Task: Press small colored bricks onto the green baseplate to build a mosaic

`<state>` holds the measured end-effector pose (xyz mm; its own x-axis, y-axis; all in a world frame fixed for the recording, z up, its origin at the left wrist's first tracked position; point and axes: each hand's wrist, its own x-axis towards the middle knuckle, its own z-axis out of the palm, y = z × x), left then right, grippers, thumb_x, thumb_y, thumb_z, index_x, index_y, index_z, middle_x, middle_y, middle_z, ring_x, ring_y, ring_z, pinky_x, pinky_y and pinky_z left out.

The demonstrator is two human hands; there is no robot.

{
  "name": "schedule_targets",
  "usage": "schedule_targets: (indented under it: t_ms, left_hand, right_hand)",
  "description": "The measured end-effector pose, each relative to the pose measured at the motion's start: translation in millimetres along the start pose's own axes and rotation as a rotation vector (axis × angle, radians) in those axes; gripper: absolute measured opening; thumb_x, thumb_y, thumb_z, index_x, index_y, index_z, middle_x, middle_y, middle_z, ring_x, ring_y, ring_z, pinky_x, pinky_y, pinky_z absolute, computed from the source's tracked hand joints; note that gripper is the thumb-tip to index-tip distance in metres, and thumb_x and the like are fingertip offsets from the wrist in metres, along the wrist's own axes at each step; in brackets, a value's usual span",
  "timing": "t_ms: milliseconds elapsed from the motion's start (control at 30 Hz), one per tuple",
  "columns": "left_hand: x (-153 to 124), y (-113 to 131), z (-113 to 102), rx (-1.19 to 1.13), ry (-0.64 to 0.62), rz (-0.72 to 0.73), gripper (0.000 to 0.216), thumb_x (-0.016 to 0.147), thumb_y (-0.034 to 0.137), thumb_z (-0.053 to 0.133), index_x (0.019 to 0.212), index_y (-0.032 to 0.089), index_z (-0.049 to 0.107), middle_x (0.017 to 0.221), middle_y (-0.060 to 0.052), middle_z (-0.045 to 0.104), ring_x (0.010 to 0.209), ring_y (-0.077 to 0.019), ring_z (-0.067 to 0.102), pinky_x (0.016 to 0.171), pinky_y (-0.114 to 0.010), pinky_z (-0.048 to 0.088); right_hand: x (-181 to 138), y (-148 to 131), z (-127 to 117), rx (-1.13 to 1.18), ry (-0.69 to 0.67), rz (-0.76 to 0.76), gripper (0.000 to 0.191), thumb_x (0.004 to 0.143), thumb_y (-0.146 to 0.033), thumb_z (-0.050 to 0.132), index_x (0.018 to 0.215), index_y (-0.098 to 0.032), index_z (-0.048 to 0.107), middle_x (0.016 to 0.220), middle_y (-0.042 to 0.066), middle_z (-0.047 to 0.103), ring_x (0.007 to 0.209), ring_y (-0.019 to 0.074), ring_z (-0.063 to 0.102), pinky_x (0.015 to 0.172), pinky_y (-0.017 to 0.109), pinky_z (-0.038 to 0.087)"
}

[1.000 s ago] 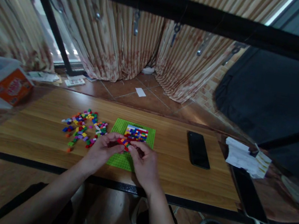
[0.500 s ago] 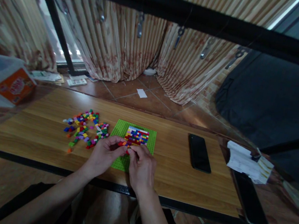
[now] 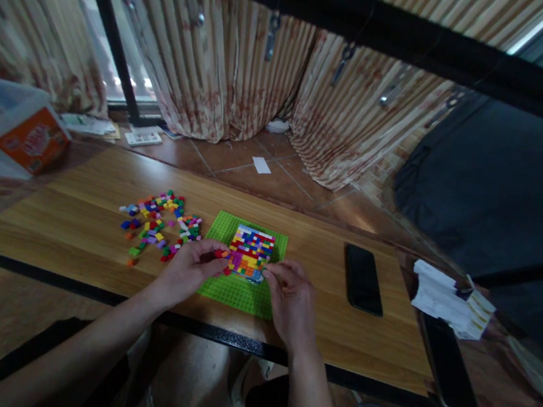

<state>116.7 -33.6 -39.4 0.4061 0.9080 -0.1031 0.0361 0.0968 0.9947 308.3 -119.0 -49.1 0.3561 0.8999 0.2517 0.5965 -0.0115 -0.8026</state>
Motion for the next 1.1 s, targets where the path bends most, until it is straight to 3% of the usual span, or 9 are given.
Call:
schedule_targets:
  t_ms: [200,667,933,1100]
  left_hand:
    - [1,-2,2,-0.03,-0.019,0.01,0.006,0.073,0.023,0.069,0.077,0.018,0.07,0.065,0.001,0.065,0.063,-0.0142,0.059,0.061,-0.025,0.044]
    - [1,-5,0,-0.017,-0.033,0.041,0.007,0.075,0.023,0.07,0.08,0.018,0.07,0.067,0.002,0.067,0.064,-0.0137,0.06,0.063,-0.025,0.045]
    - [3,-10,0,-0.041,-0.038,0.031,0.011,0.074,0.023,0.071,0.083,0.016,0.07,0.068,0.002,0.066,0.062,-0.0127,0.058,0.061,-0.024,0.045]
    - [3,-16,-1,-0.065,-0.073,0.032,0.017,0.075,0.022,0.069,0.091,0.016,0.069,0.074,-0.001,0.069,0.067,-0.0143,0.061,0.063,-0.025,0.047]
  right_hand:
    - [0,-1,6,-0.087,-0.033,-0.041,0.015,0.084,-0.035,0.065,0.083,-0.028,0.078,0.097,0.005,0.067,0.093,0.0221,0.063,0.085,0.037,0.049]
    - [2,0,17,0.131,0.038,0.152,0.011,0.076,-0.031,0.068,0.074,-0.023,0.075,0.09,0.005,0.068,0.083,0.0198,0.065,0.073,0.033,0.049]
    - [2,-7,16,-0.068,0.013,0.009,0.016,0.082,-0.026,0.061,0.07,-0.023,0.071,0.081,0.003,0.067,0.078,0.019,0.064,0.074,0.033,0.048]
    - [1,-7,11,-0.108,0.028,-0.037,0.017,0.086,-0.031,0.062,0.077,-0.023,0.074,0.093,0.005,0.068,0.087,0.0208,0.067,0.081,0.036,0.05]
